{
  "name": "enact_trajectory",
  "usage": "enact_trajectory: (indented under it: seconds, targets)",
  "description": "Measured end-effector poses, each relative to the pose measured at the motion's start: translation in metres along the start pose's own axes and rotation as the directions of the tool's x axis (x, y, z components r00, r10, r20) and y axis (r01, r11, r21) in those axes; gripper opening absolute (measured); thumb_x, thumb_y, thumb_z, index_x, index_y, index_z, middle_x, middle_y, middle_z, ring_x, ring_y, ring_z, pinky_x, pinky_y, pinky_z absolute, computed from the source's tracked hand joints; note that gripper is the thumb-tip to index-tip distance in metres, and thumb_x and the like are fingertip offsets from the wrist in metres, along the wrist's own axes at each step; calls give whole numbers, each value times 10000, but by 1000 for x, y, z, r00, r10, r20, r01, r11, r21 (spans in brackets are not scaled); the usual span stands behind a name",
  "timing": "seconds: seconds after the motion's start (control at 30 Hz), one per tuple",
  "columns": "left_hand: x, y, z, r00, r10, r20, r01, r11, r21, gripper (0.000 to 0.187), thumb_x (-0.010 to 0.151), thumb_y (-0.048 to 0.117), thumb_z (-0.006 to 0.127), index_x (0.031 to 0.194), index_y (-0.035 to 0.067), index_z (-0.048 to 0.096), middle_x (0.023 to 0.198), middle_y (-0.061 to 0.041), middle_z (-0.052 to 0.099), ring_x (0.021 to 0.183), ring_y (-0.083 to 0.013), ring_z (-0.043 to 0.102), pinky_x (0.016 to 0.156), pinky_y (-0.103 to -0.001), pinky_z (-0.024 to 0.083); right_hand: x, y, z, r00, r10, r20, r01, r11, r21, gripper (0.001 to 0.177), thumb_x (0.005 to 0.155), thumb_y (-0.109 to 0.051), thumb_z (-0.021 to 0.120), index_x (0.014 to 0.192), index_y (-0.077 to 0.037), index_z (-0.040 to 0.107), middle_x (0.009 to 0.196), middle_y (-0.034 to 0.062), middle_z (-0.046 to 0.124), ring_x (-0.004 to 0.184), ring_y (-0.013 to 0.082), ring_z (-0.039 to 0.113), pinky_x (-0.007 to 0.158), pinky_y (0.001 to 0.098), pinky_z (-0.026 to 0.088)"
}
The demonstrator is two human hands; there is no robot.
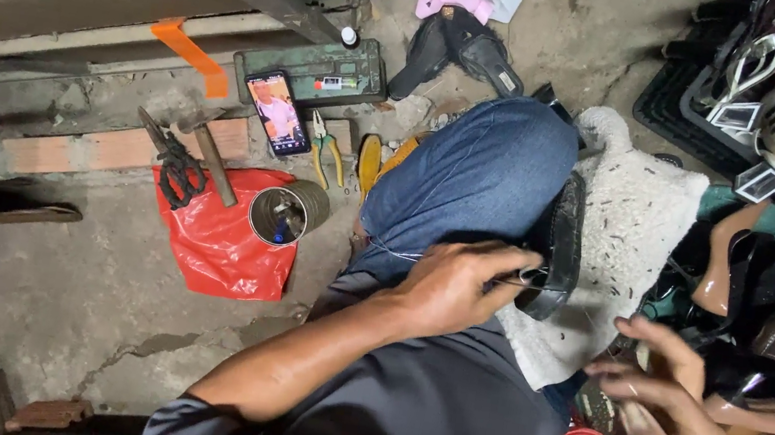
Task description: The person sits on the floor and sews a black shoe using a needle and white thread. They hold the shoe on their lap and repeatedly push the needle through the sole and upper, pulling the thread tight to secure the stitches.
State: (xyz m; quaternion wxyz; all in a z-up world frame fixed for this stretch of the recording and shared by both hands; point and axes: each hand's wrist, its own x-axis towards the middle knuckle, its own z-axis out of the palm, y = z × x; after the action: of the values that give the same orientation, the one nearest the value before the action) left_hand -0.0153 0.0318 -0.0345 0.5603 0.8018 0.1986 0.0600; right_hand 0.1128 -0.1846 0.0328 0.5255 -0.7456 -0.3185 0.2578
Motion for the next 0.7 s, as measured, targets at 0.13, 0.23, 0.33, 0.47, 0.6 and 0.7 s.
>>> enact_trajectory:
  seconds: [0.13, 0.23, 0.33, 0.47, 0.6, 0.7]
  targets:
    - [5, -1, 10, 999, 14, -39, -15, 1000, -25, 308, 987, 224, 596, 1264, 134, 697, 1262, -53, 747, 1065, -282, 758, 934, -438, 588, 3, 11, 20, 999, 17, -46, 7, 881, 473, 193, 921, -174, 605, 1008, -10, 658, 1272, 214, 620, 970, 269, 599, 702, 315, 614]
    - [7, -2, 12, 998, -2, -67, 0, 1000, -26, 294, 990, 257, 588, 1223, 137, 721, 1226, -45, 762, 1041, -264, 766, 914, -421, 592, 21, -3, 45, 993, 35, -115, -24, 995, 92, 366, 873, -125, 726, 1174, 20, 575, 1321, 237, 572, 944, 219, 565, 740, 262, 521]
    - [9, 1, 8, 996, -45, -80, 36, 993, -111, 287, 994, 270, 589, 1186, 110, 731, 1186, -42, 774, 1046, -225, 771, 920, -370, 594, 33, -5, 59, 997, -66, -44, 45, 929, -367, 694, 834, -165, 791, 1410, 70, 482, 1451, 284, 506, 1327, 345, 533, 997, 368, 501]
    - [14, 12, 1, 982, -189, 24, 183, 895, -406, 215, 998, 225, 596, 1099, 88, 727, 1030, 14, 773, 875, -73, 691, 760, -261, 564, 33, -1, 60, 997, -69, -31, 42, 847, -530, 750, 852, -250, 807, 1447, 82, 493, 1416, 266, 578, 1230, 356, 609, 1025, 410, 507]
    - [17, 13, 3, 981, -175, 86, 195, 839, -508, 177, 994, 227, 615, 1039, 73, 691, 953, 2, 720, 918, -102, 661, 861, -278, 552, 28, 9, 53, 991, -131, -3, 107, 817, -566, 686, 921, -288, 720, 1433, 108, 492, 1397, 285, 595, 1281, 410, 603, 1071, 463, 484]
    - [20, 20, -2, 957, -141, 255, 255, 829, -497, 112, 985, 213, 606, 921, 129, 646, 827, 42, 638, 734, -82, 529, 658, -275, 417, 21, 19, 47, 993, -115, -27, 75, 793, -605, 693, 931, -290, 704, 1454, 105, 478, 1440, 278, 593, 1264, 410, 620, 1021, 444, 510]
